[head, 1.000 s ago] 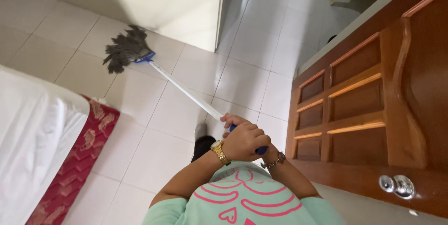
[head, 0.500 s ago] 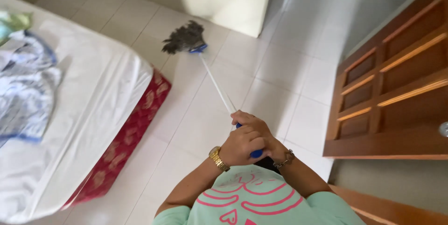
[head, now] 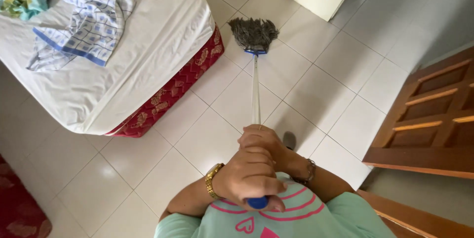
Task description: Mopping the floor in a hotel room with a mop.
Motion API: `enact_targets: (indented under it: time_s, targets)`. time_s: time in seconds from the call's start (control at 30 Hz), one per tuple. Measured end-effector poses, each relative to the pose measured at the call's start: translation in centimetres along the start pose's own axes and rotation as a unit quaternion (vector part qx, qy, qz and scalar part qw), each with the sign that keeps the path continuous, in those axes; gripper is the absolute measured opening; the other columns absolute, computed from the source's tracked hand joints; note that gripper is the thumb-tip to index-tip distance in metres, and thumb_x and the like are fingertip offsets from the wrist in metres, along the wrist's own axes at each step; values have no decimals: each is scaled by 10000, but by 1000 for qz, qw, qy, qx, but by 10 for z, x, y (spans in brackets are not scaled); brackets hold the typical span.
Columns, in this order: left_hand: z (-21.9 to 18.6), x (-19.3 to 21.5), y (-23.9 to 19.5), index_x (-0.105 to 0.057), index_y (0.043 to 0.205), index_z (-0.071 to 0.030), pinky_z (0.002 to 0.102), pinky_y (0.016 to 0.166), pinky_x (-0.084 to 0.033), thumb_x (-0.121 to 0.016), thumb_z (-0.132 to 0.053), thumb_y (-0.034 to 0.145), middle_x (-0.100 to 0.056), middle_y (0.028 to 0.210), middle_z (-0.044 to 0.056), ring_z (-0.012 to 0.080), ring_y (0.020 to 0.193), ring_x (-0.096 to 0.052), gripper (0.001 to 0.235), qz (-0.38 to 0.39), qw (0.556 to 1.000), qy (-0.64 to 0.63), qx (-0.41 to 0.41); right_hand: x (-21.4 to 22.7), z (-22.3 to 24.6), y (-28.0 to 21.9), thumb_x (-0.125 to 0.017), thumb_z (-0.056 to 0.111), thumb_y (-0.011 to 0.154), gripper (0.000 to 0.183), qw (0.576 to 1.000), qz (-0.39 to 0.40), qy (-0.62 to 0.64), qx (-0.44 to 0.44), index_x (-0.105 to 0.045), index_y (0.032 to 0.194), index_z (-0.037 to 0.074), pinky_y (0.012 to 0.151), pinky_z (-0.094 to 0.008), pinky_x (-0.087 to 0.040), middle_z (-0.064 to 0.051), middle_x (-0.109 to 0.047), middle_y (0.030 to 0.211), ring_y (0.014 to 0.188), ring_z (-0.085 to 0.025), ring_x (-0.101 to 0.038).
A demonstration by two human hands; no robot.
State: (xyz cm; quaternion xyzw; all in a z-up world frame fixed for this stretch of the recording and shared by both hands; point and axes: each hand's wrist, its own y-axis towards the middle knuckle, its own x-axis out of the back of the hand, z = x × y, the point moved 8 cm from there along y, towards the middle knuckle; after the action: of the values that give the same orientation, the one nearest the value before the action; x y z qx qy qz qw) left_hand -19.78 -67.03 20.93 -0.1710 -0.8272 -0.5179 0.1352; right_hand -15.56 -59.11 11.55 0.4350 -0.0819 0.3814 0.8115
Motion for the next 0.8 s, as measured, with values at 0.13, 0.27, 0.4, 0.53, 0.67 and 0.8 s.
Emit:
enact_targets:
  time_s: [0.13,0.27,0.4,0.53,0.67,0.8]
  targets:
    - [15,-1,-10,-652,1005,-50,381,713,-516,-883,-327,891,-630,800,76,268,724,-639,378,-85,996,30,-27,-6,-24,-11,-762,144,846,228,999,-10,43,-5,-538,861,102,775,-402,-523,-35,-587,801,763,-269,-615]
    - [48,-14,-11,-633,932,-43,390,669,-486,-853,-225,884,-628,784,80,281,697,-616,290,-120,989,80,-41,12,-55,-10,-849,111,818,329,999,-37,11,30,-520,820,106,770,-408,-527,-30,-560,748,711,-249,-592]
    - [120,-41,-32,-619,902,-76,403,762,-504,-811,-144,872,-605,838,97,306,794,-618,206,-121,984,117,63,32,-104,-25,-826,83,840,303,998,-63,-13,-14,-523,821,97,824,-423,-532,-43,-582,775,750,-247,-607]
    - [187,-102,-85,-648,891,-90,413,828,-484,-810,-147,828,-631,885,90,292,878,-611,183,-2,977,81,198,23,-170,-85,-806,105,841,278,993,-53,-38,-97,-531,818,69,832,-413,-494,-94,-622,835,824,-294,-613]
    - [149,-108,-87,-627,868,-118,415,846,-473,-792,-164,840,-645,926,78,276,915,-601,173,23,983,90,156,1,-166,-112,-799,143,867,285,994,-28,-92,-55,-524,821,86,906,-428,-496,-89,-634,821,929,-313,-651]
    - [102,-50,-47,-646,863,-114,413,775,-450,-828,-195,865,-607,840,73,286,821,-575,199,38,976,94,195,10,-93,-43,-809,175,837,315,990,-13,-85,-113,-509,787,95,905,-460,-489,-92,-629,806,900,-317,-647]
